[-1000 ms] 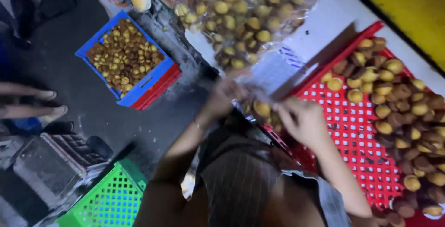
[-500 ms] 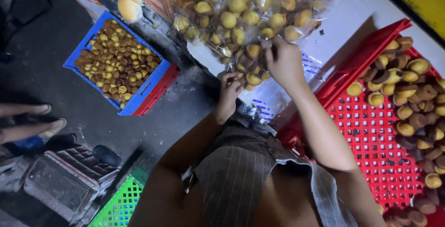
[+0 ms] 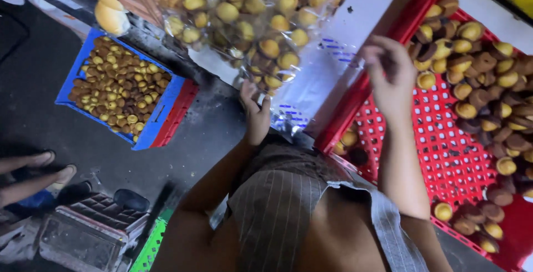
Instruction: The person picks up baked items from a red crate and places them into small plastic bags, then moves the filled bags to a larger stack.
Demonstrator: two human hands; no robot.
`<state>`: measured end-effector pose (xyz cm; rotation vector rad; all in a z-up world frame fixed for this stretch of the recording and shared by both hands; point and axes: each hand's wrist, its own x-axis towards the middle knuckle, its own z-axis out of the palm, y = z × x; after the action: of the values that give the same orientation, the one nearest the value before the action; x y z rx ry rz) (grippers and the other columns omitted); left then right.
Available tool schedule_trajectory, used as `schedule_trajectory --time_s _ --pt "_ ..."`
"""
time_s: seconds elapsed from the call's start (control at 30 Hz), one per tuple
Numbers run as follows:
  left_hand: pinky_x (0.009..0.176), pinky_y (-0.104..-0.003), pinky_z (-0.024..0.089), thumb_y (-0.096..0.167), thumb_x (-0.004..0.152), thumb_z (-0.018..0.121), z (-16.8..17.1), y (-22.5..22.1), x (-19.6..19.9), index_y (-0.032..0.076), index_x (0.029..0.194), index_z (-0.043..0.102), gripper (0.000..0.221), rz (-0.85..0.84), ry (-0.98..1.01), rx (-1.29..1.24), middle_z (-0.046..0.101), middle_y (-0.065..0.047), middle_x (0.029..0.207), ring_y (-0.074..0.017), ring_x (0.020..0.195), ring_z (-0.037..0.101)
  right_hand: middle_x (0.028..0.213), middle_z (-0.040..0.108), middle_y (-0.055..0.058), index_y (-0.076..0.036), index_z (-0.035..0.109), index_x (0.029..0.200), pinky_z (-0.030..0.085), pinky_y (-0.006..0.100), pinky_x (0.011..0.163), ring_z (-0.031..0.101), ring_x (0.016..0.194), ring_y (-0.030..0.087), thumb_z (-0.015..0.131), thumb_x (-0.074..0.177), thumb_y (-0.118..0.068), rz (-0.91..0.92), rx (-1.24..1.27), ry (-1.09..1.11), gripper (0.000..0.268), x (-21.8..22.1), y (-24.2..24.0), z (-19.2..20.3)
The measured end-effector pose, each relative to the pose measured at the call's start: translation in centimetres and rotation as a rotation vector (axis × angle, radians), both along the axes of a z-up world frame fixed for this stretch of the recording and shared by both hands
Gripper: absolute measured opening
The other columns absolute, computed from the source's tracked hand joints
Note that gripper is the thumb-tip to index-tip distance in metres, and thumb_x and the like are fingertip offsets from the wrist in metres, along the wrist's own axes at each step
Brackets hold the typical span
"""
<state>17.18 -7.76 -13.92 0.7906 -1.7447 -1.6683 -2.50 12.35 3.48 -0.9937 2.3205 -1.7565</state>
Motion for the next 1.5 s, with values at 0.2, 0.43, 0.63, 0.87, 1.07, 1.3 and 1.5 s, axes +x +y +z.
schedule_trajectory --time_s 0.2,0.43,0.63,0.87,1.07,1.3,1.5 --pt "0.092 -0.043 0.041 0.050 0.095 0.067 -1.4 6.0 -2.7 0.027 0.107 0.064 0.026 -0.430 -0.256 -0.801 0.059 0.008 0.110 -0.0198 0.105 0.056 0.095 0.067 0.019 0.003 0.068 0.125 0.057 0.045 0.085 0.067 0.092 0.030 0.059 0.105 0.009 -0.141 0.158 -0.103 0.024 2.5 9.5 -4.4" --pt "0.085 -0.048 0.041 0.049 0.095 0.062 -4.0 7.8 -7.4 0.028 0.084 0.065 0.024 -0.367 -0.671 -1.089 0.059 0.005 0.103 -0.0248 0.099 0.056 0.105 0.075 0.014 -0.007 0.074 0.116 0.057 0.048 0.090 0.072 0.102 0.037 0.068 0.098 -0.008 0.138 0.256 0.062 0.019 6.7 8.9 -3.5" --pt "0.111 -0.051 0.026 0.041 0.092 0.069 10.7 13.8 0.6 0.025 0.102 0.065 0.019 -0.409 -0.261 -1.199 0.065 0.006 0.095 -0.0178 0.108 0.058 0.102 0.071 0.015 -0.006 0.069 0.120 0.053 0.053 0.093 0.068 0.101 0.041 0.078 0.092 -0.012 0.132 0.242 0.189 0.030 10.6 10.5 -3.7" --pt "0.088 -0.042 0.054 0.040 0.099 0.064 11.4 24.7 9.3 0.026 0.104 0.069 0.016 -0.522 -0.288 -0.219 0.075 -0.004 0.090 -0.0297 0.093 0.072 0.084 0.074 0.010 -0.013 0.079 0.098 0.056 0.045 0.083 0.072 0.087 0.034 0.076 0.095 -0.015 0.150 0.276 -0.075 0.005 12.4 18.4 -5.7" --pt "0.074 -0.042 0.057 0.033 0.097 0.064 6.5 19.9 13.5 0.023 0.089 0.076 0.017 -0.294 -0.668 -0.299 0.075 -0.006 0.079 -0.0301 0.076 0.072 0.088 0.071 0.020 -0.011 0.076 0.105 0.054 0.052 0.077 0.069 0.086 0.044 0.067 0.090 -0.002 0.466 0.273 0.083 0.020 12.1 16.4 -4.5" --pt "0.077 -0.043 0.061 0.006 0.081 0.059 6.9 19.9 13.1 0.024 0.095 0.083 0.033 -0.270 -0.475 -0.445 0.080 -0.002 0.104 -0.0326 0.094 0.075 0.131 0.056 0.019 -0.005 0.068 0.128 0.054 0.050 0.098 0.060 0.121 0.042 0.072 0.082 0.001 0.392 0.353 0.515 0.046 1.9 12.9 -15.7" --pt "0.062 -0.034 0.060 -0.002 0.086 0.051 8.5 17.7 12.0 0.020 0.100 0.085 0.042 -0.380 -0.418 -0.393 0.080 -0.005 0.096 -0.0260 0.066 0.073 0.124 0.065 0.017 -0.006 0.068 0.122 0.042 0.052 0.106 0.059 0.120 0.040 0.088 0.084 -0.024 0.258 0.132 0.257 0.046 5.3 14.4 -12.9"
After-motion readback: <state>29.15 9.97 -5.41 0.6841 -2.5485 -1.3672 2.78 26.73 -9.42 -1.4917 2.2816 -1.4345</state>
